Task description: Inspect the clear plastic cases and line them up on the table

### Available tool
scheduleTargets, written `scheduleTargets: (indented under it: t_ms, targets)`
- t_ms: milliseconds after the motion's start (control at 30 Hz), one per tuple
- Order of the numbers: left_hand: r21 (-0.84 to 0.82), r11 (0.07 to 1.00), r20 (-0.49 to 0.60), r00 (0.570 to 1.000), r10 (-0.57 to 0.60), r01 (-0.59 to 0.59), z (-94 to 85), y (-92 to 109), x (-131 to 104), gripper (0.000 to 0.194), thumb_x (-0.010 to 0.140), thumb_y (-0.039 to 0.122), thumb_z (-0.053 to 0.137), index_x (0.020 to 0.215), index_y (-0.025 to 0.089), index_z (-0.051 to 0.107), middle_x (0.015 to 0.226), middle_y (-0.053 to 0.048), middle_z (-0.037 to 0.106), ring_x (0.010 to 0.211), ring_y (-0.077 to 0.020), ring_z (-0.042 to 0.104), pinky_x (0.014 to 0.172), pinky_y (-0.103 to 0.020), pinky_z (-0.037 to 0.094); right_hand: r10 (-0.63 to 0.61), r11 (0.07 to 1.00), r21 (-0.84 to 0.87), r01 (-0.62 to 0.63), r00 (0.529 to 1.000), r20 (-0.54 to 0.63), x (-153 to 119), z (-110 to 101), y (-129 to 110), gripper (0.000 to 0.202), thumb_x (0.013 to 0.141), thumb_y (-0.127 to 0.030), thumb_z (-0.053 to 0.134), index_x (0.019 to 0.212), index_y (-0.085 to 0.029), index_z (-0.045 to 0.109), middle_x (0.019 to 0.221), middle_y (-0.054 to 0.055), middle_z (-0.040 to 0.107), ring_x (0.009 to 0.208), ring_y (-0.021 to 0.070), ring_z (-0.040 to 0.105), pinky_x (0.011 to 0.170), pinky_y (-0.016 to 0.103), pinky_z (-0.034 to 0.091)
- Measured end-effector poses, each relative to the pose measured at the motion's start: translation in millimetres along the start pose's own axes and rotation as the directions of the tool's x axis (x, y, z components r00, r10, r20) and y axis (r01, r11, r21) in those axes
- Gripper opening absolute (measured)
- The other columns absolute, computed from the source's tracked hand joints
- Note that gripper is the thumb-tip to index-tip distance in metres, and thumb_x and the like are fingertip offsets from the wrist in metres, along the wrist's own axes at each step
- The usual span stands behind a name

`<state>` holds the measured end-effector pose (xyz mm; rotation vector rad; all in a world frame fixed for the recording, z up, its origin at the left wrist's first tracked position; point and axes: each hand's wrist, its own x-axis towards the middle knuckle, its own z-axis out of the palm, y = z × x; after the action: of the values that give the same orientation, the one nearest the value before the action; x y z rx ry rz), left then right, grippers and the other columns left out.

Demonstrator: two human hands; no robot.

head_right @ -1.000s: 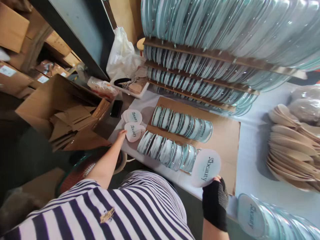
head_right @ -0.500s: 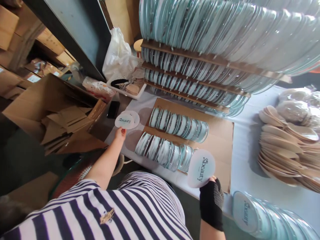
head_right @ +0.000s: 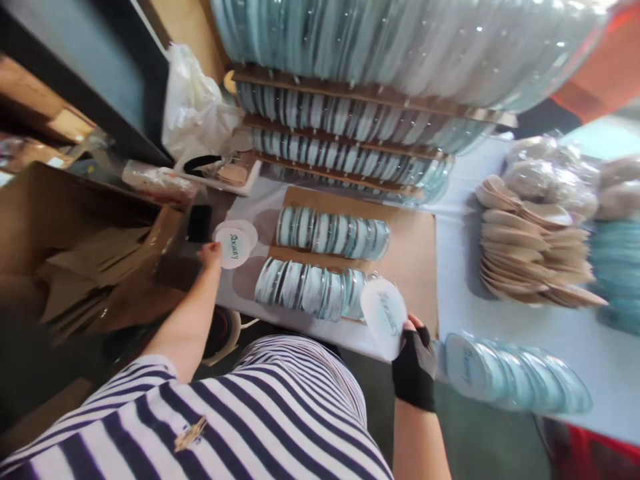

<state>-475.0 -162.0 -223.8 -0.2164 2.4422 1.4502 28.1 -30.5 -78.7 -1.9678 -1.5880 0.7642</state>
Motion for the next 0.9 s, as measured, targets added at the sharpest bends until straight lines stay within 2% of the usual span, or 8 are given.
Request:
scheduleTargets:
  t_ms: [133,200,267,367,400,467,633,900]
  targets:
    - [0.172,0.97,0.017,0.985,0.174,-0.174,25.8,22,-16,0.062,0.072,0.008,0.071,0.131,0.01,0.051,0.148,-0.023,0.041,0.146,-0.0347,0.032,0.121,-0.049,0.021,0.175,0.919,0.365,-0.15,0.984,-0.037,-5,-5,-8,0.053,0.069,-0.054,0.068,0.106,-0.017,0.066,0.098,0.007,0.069,0.088,0.0218,0.061,0.082,0.036,0.047]
    - [0.176,0.885,0.199,0.896,0.397,-0.431,50.8,28,-51,0.057,0.077,0.011,0.068,0.132,0.012,0.053,0.148,-0.021,0.043,0.146,-0.0307,0.034,0.123,-0.045,0.021,0.156,0.911,0.401,-0.091,0.979,-0.131,-7,-9,-7,0.041,0.072,-0.051,0.068,0.094,-0.017,0.064,0.087,0.003,0.067,0.08,0.0185,0.058,0.077,0.033,0.047]
    - [0.049,0.699,0.481,0.631,0.609,-0.713,78.1,32,-103,0.044,0.082,0.017,0.066,0.125,0.014,0.06,0.141,-0.019,0.05,0.141,-0.0306,0.041,0.122,-0.045,0.026,0.088,0.943,0.334,-0.004,0.968,-0.236,-12,-12,-4,0.033,0.077,-0.05,0.065,0.086,-0.018,0.061,0.079,0.002,0.064,0.075,0.017,0.056,0.074,0.032,0.046]
    - [-0.27,0.466,0.812,0.061,0.581,-0.843,117.4,37,-185,0.045,0.083,0.025,0.069,0.128,0.02,0.064,0.149,-0.015,0.049,0.145,-0.0337,0.039,0.123,-0.049,0.027,-0.102,0.984,0.121,0.132,0.969,-0.225,-26,-9,1,0.031,0.084,-0.051,0.059,0.085,-0.02,0.062,0.078,0.004,0.067,0.073,0.0186,0.059,0.074,0.033,0.047]
    - [-0.332,0.432,0.858,-0.078,0.508,-0.839,129.4,38,-207,0.049,0.084,0.027,0.068,0.133,0.022,0.062,0.155,-0.014,0.045,0.148,-0.0344,0.035,0.124,-0.051,0.025,-0.154,0.986,0.039,0.163,0.972,-0.179,-31,-7,3,0.032,0.086,-0.052,0.057,0.085,-0.02,0.063,0.079,0.006,0.068,0.072,0.0196,0.06,0.073,0.034,0.047]
    - [-0.372,0.413,0.904,-0.225,0.362,-0.831,150.6,39,-238,0.054,0.089,0.029,0.063,0.142,0.024,0.056,0.163,-0.011,0.037,0.154,-0.0342,0.026,0.125,-0.054,0.022,-0.214,0.973,-0.108,0.205,0.974,-0.076,-44,1,8,0.036,0.088,-0.053,0.053,0.086,-0.02,0.067,0.081,0.009,0.071,0.071,0.0216,0.062,0.07,0.034,0.046]
    - [-0.365,0.435,0.931,-0.312,0.19,-0.823,178.9,30,-257,0.053,0.092,0.028,0.057,0.144,0.02,0.055,0.16,-0.013,0.042,0.153,-0.0345,0.03,0.123,-0.053,0.027,-0.23,0.928,-0.28,0.245,0.969,0.088,-64,25,23,0.039,0.094,-0.05,0.045,0.094,-0.021,0.071,0.086,0.01,0.076,0.072,0.0228,0.066,0.066,0.031,0.042]
    - [-0.368,0.345,0.93,-0.338,0.146,-0.863,172.8,25,-258,0.053,0.096,0.033,0.054,0.147,0.021,0.051,0.159,-0.01,0.045,0.15,-0.0275,0.037,0.124,-0.044,0.029,-0.131,0.852,-0.455,0.261,0.946,0.298,-24,72,23,0.027,0.097,-0.029,0.048,0.108,-0.018,0.07,0.107,0.01,0.076,0.091,0.0208,0.07,0.07,0.025,0.041]
